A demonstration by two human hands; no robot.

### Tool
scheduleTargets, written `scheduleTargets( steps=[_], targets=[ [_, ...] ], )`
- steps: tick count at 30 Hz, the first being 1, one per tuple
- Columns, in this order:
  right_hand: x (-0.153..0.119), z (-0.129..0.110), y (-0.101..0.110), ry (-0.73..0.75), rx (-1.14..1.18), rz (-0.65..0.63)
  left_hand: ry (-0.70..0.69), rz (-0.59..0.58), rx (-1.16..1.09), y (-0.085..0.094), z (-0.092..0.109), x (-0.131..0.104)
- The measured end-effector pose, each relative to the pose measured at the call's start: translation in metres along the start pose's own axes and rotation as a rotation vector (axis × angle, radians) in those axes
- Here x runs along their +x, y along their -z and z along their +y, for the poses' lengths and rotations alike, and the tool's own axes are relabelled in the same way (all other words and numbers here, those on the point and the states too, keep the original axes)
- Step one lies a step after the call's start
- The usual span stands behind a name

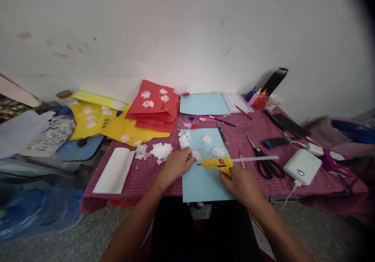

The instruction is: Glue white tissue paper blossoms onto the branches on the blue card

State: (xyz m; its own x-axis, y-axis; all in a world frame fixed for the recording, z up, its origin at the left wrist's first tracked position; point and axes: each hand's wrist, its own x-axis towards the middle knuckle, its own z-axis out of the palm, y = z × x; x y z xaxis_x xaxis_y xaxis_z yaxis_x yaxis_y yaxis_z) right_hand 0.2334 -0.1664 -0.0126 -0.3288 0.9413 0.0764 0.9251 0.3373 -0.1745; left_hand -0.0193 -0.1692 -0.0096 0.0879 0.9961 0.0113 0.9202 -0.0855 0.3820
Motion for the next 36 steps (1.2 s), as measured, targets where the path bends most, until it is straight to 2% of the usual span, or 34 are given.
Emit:
scheduleTargets(
  steps=[4, 12, 23, 36],
  targets=[
    [-0.001, -0.010, -0.005, 0.004, -0.069, 0.000, -0.007, 0.007, -0.008, -0.002, -0.003, 0.002],
    [0.000, -0.020, -0.010, 0.070, -0.119, 0.085, -0.022, 0.022, -0.034, -0.002, -0.004, 0.002],
    [0.004, -0.037, -0.006, 0.021, -0.114, 0.074, -0.021, -0.005, -0.027, 0.000, -0.005, 0.002],
    [0.005, -0.035, -0.001, 0.031, -0.088, 0.049, -0.010, -0.009, -0.028, -0.001, -0.004, 0.001]
  ],
)
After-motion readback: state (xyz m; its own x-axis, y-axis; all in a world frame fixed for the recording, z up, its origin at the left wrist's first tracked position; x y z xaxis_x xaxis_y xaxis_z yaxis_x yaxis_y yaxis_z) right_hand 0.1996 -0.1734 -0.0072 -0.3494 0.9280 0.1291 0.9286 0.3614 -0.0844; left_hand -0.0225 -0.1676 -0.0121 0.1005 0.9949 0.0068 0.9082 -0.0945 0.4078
